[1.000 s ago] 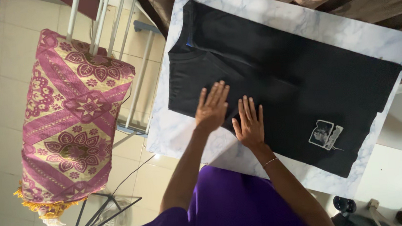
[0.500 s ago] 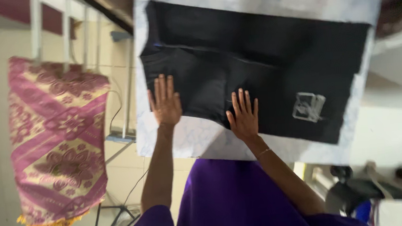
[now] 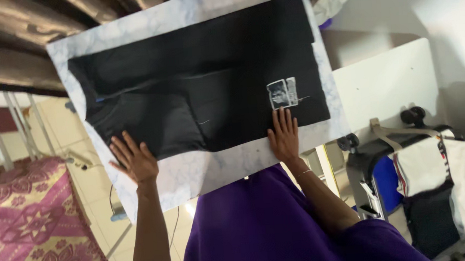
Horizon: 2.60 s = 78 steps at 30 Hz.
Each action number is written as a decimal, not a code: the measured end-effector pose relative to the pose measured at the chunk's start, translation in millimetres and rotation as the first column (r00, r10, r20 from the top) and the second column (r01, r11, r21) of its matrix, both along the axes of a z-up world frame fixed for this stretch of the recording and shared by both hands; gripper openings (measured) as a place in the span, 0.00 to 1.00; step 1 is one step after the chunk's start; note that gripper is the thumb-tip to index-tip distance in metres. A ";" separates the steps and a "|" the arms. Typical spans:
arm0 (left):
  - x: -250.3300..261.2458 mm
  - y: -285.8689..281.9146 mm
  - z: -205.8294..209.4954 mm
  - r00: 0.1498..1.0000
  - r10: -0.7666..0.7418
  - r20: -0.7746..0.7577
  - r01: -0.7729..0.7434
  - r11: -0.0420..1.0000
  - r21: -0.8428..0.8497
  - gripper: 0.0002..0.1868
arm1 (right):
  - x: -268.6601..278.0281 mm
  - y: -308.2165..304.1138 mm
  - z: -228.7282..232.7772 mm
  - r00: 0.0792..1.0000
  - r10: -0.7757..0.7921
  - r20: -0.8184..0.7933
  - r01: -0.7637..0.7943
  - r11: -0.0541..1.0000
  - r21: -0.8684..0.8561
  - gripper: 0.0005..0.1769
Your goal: The person folds a black t-shirt on a table, smoothing the fabric and tucking in the sleeves to create a rectangular shape.
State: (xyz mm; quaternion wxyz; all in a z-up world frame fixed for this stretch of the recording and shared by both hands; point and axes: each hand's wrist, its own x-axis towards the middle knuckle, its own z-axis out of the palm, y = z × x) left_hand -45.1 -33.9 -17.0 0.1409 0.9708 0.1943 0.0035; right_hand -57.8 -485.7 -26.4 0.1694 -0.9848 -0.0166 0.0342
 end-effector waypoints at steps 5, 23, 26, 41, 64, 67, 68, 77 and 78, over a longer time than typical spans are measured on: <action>-9.8 4.4 2.7 0.996 0.038 -0.078 -0.041 0.998 -0.038 0.35 | -13.5 -53.1 -9.3 0.983 -0.169 0.067 0.169 0.986 0.001 0.38; -43.6 58.6 -36.6 0.884 0.461 -0.069 -0.465 0.884 -0.047 0.34 | 29.4 -179.9 -20.6 0.734 -0.624 -0.269 0.673 0.722 0.161 0.29; -32.8 65.1 -42.1 0.815 0.561 -0.147 -0.573 0.818 -0.053 0.33 | 39.7 -185.4 -14.0 0.761 -0.582 -0.286 0.622 0.780 0.067 0.29; -46.4 66.2 -40.1 0.785 0.617 -0.058 -0.572 0.684 -0.453 0.22 | 29.3 -175.1 11.5 0.813 -0.462 -0.356 0.546 0.388 0.743 0.23; -109.0 50.3 -7.6 0.926 0.376 0.039 -0.251 0.687 -0.682 0.18 | 59.8 -237.0 32.1 0.953 0.034 -0.302 0.091 0.916 0.390 0.13; -102.0 55.3 -7.5 0.947 0.285 0.148 -0.177 0.847 -0.501 0.14 | 82.7 -237.0 27.8 0.970 0.082 -0.227 0.072 0.800 0.596 0.12; -99.5 58.3 -6.7 0.945 0.292 0.148 -0.184 0.847 -0.498 0.14 | 88.5 -234.6 28.7 0.969 0.091 -0.228 0.066 0.798 0.598 0.12; -36.4 75.9 22.3 0.919 0.227 0.321 -0.057 0.885 -0.462 0.11 | 171.2 -222.6 14.9 0.954 -0.163 -0.253 0.285 0.758 0.587 0.24; -25.1 79.3 19.5 0.928 0.249 0.278 -0.079 0.858 -0.507 0.10 | 180.1 -220.4 9.2 0.955 -0.148 -0.255 0.286 0.678 0.677 0.23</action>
